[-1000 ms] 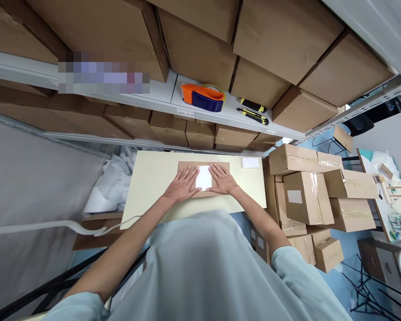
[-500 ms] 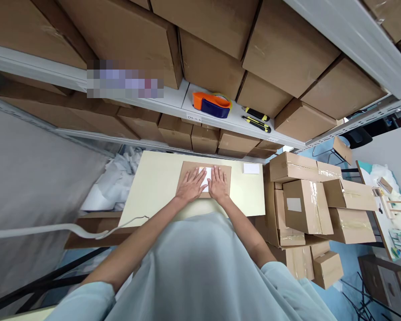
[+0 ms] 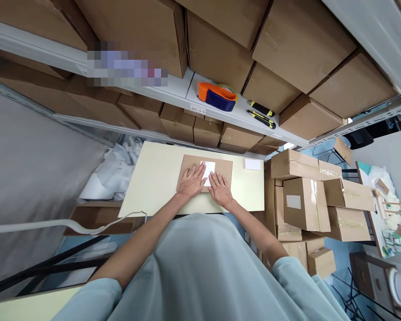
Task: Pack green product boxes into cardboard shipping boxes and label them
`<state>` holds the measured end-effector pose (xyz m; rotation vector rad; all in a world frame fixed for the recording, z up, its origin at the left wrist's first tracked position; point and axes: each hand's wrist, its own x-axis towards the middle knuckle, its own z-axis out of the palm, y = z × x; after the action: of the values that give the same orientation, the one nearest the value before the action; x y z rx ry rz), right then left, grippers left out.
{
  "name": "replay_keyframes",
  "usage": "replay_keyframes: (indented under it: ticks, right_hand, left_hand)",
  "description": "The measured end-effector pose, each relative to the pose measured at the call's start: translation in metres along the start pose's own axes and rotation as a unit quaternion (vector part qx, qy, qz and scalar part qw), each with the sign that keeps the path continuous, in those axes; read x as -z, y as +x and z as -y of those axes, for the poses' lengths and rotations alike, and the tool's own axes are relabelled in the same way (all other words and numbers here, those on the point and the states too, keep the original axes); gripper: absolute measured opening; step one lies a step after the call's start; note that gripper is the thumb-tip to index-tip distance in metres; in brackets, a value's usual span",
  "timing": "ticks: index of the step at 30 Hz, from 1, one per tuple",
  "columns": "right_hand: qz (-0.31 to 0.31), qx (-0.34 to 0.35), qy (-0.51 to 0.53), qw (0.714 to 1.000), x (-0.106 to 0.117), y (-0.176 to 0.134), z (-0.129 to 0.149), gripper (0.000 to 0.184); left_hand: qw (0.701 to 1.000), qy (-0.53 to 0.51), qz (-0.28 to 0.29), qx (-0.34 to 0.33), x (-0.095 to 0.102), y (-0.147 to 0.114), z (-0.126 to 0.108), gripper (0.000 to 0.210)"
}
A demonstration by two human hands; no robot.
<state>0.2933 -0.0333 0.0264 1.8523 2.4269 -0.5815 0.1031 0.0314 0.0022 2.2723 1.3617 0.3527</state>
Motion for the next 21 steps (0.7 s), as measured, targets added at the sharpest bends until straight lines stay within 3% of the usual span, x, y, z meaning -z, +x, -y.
replay_keyframes:
  ticks: [10, 21]
  right_hand:
    - [0.001, 0.009, -0.019, 1.0, -0.002, -0.018, 0.024, 0.061]
    - [-0.006, -0.062, -0.019, 0.998, -0.004, 0.01, 0.034, 0.067]
  left_hand:
    - [1.0, -0.018, -0.007, -0.008, -0.008, -0.014, 0.006, 0.075]
    - [0.999, -0.025, 0.014, -0.043, -0.01, -0.026, 0.016, 0.073]
